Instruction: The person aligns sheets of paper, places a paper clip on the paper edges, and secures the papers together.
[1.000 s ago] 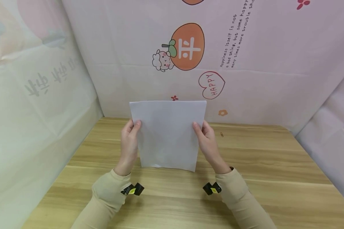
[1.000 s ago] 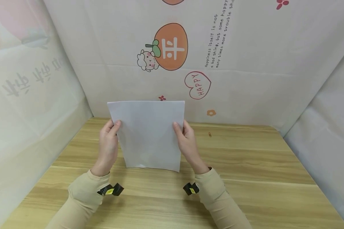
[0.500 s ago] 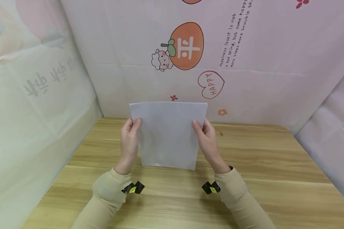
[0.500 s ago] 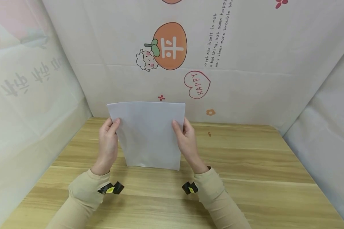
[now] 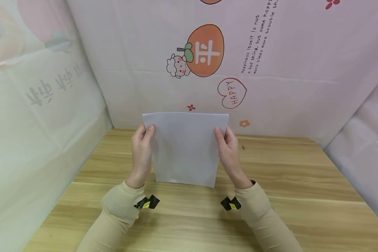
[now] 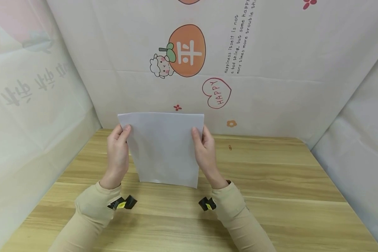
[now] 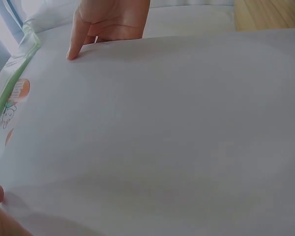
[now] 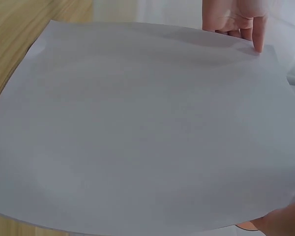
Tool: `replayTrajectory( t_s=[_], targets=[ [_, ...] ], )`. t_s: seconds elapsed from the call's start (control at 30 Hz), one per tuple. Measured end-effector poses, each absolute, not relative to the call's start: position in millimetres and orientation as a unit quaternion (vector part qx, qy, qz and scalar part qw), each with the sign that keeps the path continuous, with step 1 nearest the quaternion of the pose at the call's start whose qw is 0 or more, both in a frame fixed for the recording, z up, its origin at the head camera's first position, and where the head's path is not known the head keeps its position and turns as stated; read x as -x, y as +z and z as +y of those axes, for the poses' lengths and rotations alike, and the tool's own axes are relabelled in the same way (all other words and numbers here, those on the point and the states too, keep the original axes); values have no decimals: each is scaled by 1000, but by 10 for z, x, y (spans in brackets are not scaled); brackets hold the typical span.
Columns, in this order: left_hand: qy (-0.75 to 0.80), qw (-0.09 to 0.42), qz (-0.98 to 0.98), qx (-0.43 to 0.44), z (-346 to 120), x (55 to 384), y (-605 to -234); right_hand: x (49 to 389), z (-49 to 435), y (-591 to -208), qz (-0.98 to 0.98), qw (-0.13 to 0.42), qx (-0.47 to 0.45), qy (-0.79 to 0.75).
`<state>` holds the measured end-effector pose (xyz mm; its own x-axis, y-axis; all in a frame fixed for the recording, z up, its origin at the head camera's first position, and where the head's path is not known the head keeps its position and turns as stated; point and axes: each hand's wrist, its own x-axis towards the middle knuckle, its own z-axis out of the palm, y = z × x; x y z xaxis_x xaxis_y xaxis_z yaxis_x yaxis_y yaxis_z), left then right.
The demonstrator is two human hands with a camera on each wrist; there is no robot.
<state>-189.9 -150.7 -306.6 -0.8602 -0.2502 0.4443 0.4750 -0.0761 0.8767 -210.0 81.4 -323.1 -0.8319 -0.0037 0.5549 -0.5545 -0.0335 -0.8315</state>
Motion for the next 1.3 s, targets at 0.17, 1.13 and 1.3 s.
replayTrajectory(
  t_s=[0.17, 1.13, 1.3],
  targets=[
    [-728, 249, -633, 85, -1488, 1904, -3041, 2104, 817, -3218, -665, 207, -202, 688],
    [-724, 271, -628, 88, -1456, 1891, -3008, 2099, 816, -3185, -659, 206, -204, 694],
    [-723, 273, -628, 91, -1456, 1893, -2985, 2095, 815, -3173, -661, 206, -201, 693]
  ],
)
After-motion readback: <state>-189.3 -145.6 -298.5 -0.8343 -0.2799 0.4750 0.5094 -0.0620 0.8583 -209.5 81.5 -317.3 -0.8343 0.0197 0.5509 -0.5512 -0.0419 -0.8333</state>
